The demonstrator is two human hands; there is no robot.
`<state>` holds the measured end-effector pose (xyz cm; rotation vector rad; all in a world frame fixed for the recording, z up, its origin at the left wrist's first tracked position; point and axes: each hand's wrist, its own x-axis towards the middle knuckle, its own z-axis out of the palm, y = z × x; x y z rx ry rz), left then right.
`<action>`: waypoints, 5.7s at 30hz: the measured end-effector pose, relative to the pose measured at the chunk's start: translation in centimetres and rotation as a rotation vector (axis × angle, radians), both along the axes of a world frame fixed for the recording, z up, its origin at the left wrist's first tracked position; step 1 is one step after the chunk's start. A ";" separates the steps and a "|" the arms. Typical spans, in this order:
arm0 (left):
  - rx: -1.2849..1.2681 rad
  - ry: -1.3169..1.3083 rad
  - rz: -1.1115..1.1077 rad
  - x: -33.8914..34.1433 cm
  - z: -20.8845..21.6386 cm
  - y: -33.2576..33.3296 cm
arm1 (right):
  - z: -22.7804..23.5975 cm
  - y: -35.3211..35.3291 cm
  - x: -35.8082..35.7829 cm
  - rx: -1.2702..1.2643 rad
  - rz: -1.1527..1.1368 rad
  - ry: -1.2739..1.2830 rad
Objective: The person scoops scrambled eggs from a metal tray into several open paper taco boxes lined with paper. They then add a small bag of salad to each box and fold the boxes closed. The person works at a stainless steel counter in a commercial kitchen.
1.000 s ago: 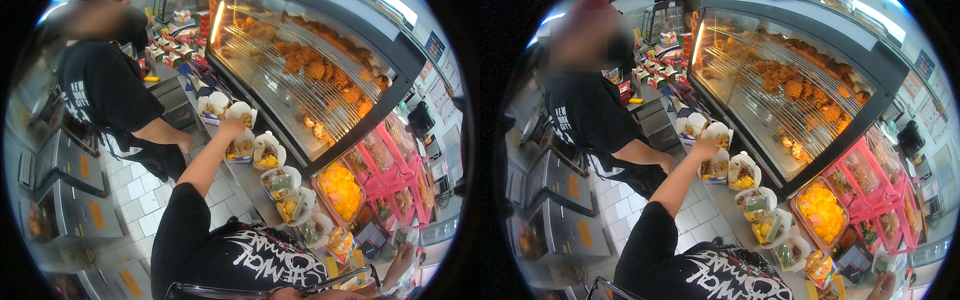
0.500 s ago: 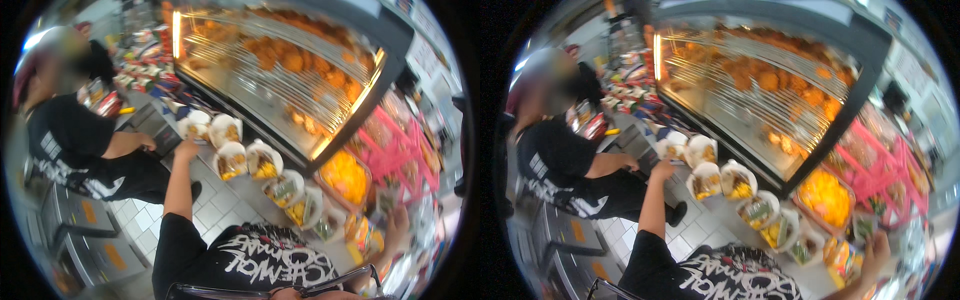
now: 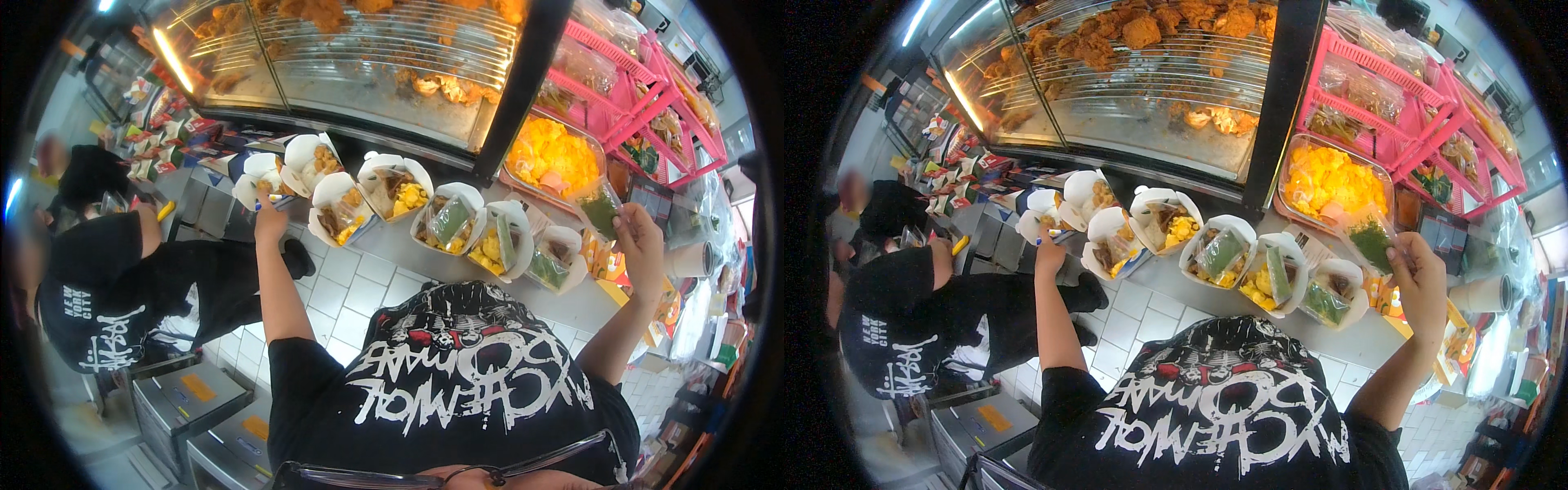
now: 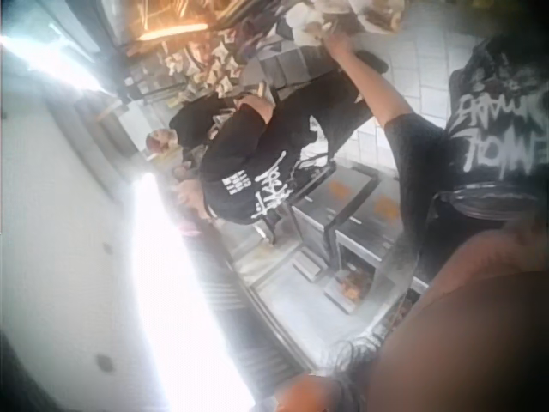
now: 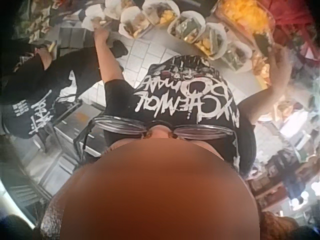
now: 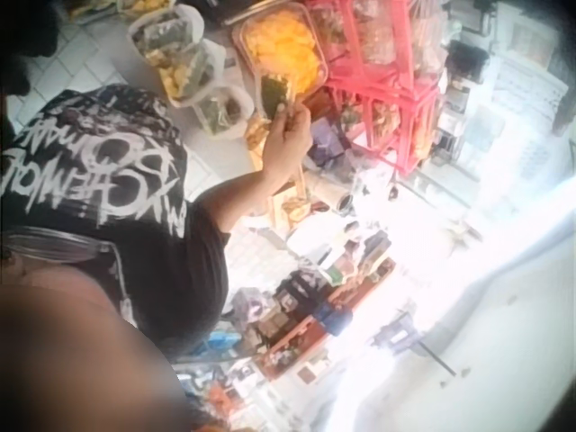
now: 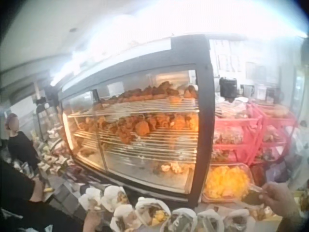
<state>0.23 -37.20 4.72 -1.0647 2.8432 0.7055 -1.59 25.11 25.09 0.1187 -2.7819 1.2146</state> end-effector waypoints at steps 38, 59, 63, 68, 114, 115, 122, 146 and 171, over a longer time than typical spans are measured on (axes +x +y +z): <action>0.438 -0.548 -0.046 22.3 -23.1 21.0 | -3.5 59.4 -14.8 1.150 -0.661 -0.193; 0.101 -0.014 0.297 23.8 -15.2 22.8 | 2.4 65.9 -10.9 1.010 -0.536 -0.306; 0.383 0.566 0.441 16.2 -8.2 21.7 | 8.2 51.3 -4.2 0.767 -0.449 -0.137; 0.190 0.712 0.261 9.5 -3.8 19.8 | -0.9 16.2 2.9 -0.158 -0.060 0.099; 0.537 0.592 -0.913 10.9 -2.5 52.1 | -24.7 10.5 14.4 0.043 0.200 0.373; 0.483 0.591 -0.911 10.4 -2.2 52.3 | -24.5 11.4 14.7 0.089 0.240 0.377; 0.627 0.418 -0.903 6.3 -1.1 54.0 | -23.4 14.8 13.5 -0.055 0.422 0.074; 0.285 0.434 -1.204 8.9 2.2 52.4 | -18.5 10.2 13.3 0.267 0.258 0.018; 0.153 0.417 -1.200 7.9 -1.3 56.5 | -23.1 10.5 12.5 -0.300 -0.086 0.005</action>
